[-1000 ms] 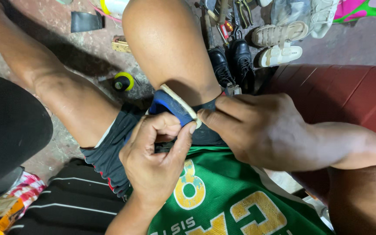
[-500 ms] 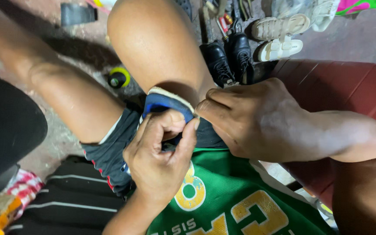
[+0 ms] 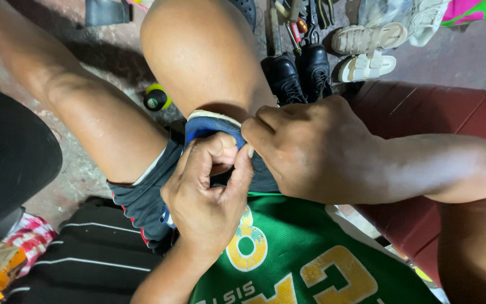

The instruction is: The person is repairing a blue and white sneaker by hand. They use a needle and thread to stitch the sole to the upper part of the shoe, pulling the thread tight and occasionally using a wooden tool to assist.

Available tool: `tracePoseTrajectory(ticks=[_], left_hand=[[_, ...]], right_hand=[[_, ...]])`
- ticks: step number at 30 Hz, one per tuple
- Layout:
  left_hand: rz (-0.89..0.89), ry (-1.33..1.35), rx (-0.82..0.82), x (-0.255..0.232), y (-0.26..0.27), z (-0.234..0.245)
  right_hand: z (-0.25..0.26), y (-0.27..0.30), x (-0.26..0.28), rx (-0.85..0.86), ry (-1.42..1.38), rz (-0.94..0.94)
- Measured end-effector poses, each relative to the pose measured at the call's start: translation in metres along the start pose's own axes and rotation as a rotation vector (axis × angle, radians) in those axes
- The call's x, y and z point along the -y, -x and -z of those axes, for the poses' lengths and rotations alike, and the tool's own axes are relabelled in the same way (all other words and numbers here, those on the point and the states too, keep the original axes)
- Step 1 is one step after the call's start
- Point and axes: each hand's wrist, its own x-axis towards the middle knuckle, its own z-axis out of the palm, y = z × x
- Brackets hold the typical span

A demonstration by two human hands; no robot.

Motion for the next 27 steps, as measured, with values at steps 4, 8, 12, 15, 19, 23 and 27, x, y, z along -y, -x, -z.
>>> tracePoseTrajectory(ticks=[4,8,12,15,19,23,27], left_hand=[[-0.004,0.066,0.052,0.007,0.006,0.015],[-0.035,-0.098,-0.071,0.031,0.028,0.049],[0.246,-0.255,-0.226,0.060,0.061,0.078],[0.275,-0.320,-0.045,0.072,0.073,0.084],[0.090,-0.270,0.087,0.084,0.077,0.062],[-0.039,-0.376,-0.021,0.099,0.073,0.047],[-0.121,-0.323,-0.098,0.096,0.058,0.050]], right_hand=[[0.011,0.008,-0.002,0.026,-0.099,-0.014],[0.013,0.016,-0.001,0.016,-0.166,-0.065],[0.015,0.024,-0.004,0.068,-0.193,-0.189],[0.014,0.033,-0.004,0.003,-0.197,-0.200],[0.012,0.038,-0.004,-0.030,-0.154,-0.237],[0.011,0.038,-0.005,-0.080,-0.129,-0.248],[0.015,0.034,-0.001,-0.194,-0.065,-0.273]])
